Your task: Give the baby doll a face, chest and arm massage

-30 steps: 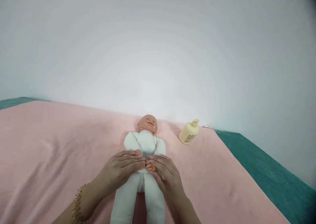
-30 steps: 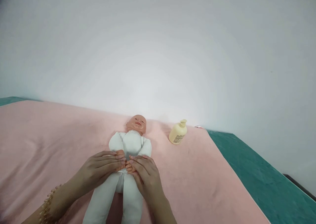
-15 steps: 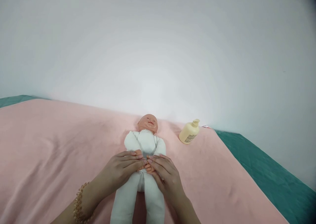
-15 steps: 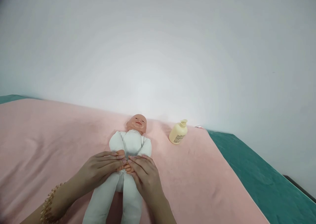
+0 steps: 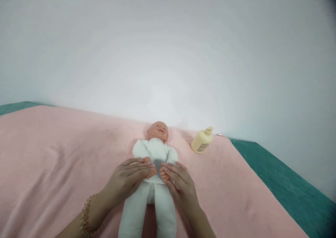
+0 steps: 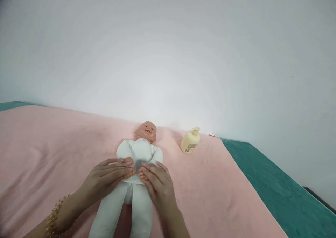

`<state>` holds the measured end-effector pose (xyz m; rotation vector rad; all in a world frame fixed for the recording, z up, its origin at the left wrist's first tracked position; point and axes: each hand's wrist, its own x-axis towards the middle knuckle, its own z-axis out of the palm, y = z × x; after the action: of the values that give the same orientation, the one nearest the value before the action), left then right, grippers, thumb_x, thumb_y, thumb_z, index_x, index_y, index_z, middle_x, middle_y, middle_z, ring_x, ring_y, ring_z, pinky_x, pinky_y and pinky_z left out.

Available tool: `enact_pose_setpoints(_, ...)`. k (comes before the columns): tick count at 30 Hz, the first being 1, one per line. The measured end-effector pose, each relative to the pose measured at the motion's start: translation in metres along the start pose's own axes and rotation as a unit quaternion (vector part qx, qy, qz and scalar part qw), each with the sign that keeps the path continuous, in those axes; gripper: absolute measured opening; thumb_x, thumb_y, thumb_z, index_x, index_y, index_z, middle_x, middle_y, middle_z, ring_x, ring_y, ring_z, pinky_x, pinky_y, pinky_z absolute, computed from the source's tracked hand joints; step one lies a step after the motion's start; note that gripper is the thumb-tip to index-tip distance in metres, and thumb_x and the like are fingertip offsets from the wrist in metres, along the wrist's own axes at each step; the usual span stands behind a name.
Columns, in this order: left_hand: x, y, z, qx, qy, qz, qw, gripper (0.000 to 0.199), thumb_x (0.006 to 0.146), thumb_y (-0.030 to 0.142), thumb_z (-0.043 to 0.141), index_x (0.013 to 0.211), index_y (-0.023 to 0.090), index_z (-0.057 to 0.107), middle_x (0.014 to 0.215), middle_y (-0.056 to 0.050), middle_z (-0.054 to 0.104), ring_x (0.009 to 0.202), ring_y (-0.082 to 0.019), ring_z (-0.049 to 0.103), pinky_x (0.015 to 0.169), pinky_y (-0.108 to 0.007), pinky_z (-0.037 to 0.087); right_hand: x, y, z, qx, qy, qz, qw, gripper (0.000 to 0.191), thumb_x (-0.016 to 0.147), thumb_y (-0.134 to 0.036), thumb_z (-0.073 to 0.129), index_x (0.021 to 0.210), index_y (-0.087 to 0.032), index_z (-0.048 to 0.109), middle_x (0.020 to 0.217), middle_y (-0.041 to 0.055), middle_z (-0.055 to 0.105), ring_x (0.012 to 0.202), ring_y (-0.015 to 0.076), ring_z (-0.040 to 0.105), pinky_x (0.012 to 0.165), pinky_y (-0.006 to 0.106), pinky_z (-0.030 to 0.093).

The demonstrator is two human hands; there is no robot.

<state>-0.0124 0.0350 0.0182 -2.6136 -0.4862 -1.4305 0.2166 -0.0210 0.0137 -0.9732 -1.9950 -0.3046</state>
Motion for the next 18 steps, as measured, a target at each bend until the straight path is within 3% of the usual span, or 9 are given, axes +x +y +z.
enact_pose_setpoints(3, -0.001, -0.002, -0.005, -0.02, 0.085, -0.11, 0.99, 0.019, 0.088, 0.015, 0.061, 0.104, 0.022, 0.065, 0.096, 0.0, 0.075, 0.089, -0.014, 0.07, 0.085, -0.026, 0.056, -0.007, 0.015, -0.008, -0.012, 0.049, 0.07, 0.996, 0.032, 0.093, -0.018, 0.053, 0.124, -0.025, 0.058, 0.113, 0.0057, 0.069, 0.103, 0.02, 0.066, 0.095, 0.04, 0.052)
enact_pose_setpoints(6, -0.004, -0.005, -0.015, -0.006, 0.143, -0.255, 0.956, 0.02, 0.084, 0.022, 0.067, 0.103, 0.026, 0.068, 0.097, 0.001, 0.075, 0.091, -0.018, 0.07, 0.082, -0.028, 0.057, -0.012, 0.028, -0.018, -0.03, 0.097, 0.234, 0.967, 0.029, 0.092, -0.032, 0.054, 0.12, -0.025, 0.06, 0.115, 0.0062, 0.068, 0.104, 0.0225, 0.066, 0.082, 0.034, 0.056)
enact_pose_setpoints(9, -0.005, -0.011, -0.029, 0.022, 0.186, -0.431, 0.883, 0.024, 0.078, 0.033, 0.072, 0.102, 0.03, 0.07, 0.102, 0.003, 0.074, 0.096, -0.022, 0.069, 0.087, -0.034, 0.056, -0.014, 0.037, -0.027, -0.043, 0.137, 0.409, 0.901, 0.043, 0.089, -0.05, 0.051, 0.122, -0.024, 0.06, 0.118, 0.0073, 0.067, 0.106, 0.0265, 0.064, 0.074, 0.033, 0.056)
enact_pose_setpoints(11, -0.005, -0.019, -0.04, 0.023, 0.201, -0.518, 0.831, 0.03, 0.078, 0.038, 0.072, 0.107, 0.032, 0.069, 0.105, 0.003, 0.073, 0.102, -0.024, 0.067, 0.09, -0.038, 0.055, -0.015, 0.043, -0.033, -0.049, 0.145, 0.48, 0.864, 0.052, 0.086, -0.058, 0.048, 0.126, -0.024, 0.057, 0.121, 0.0078, 0.065, 0.109, 0.029, 0.062, 0.077, 0.037, 0.053)
enact_pose_setpoints(14, -0.008, -0.036, -0.055, 0.024, 0.175, -0.578, 0.796, 0.034, 0.079, 0.044, 0.068, 0.111, 0.033, 0.068, 0.108, 0.002, 0.072, 0.107, -0.027, 0.065, 0.091, -0.042, 0.053, -0.018, 0.056, -0.042, -0.062, 0.108, 0.552, 0.825, 0.059, 0.084, -0.063, 0.045, 0.128, -0.025, 0.053, 0.124, 0.0081, 0.063, 0.111, 0.032, 0.06, 0.082, 0.042, 0.05)
enact_pose_setpoints(18, -0.019, -0.057, -0.072, 0.067, 0.071, -0.604, 0.791, 0.04, 0.083, 0.05, 0.059, 0.115, 0.029, 0.067, 0.113, -0.003, 0.071, 0.108, -0.032, 0.063, 0.084, -0.043, 0.053, -0.024, 0.073, -0.051, -0.11, 0.0, 0.604, 0.789, 0.06, 0.086, -0.062, 0.031, 0.122, -0.02, 0.055, 0.121, 0.0112, 0.063, 0.108, 0.0352, 0.059, 0.089, 0.05, 0.045)
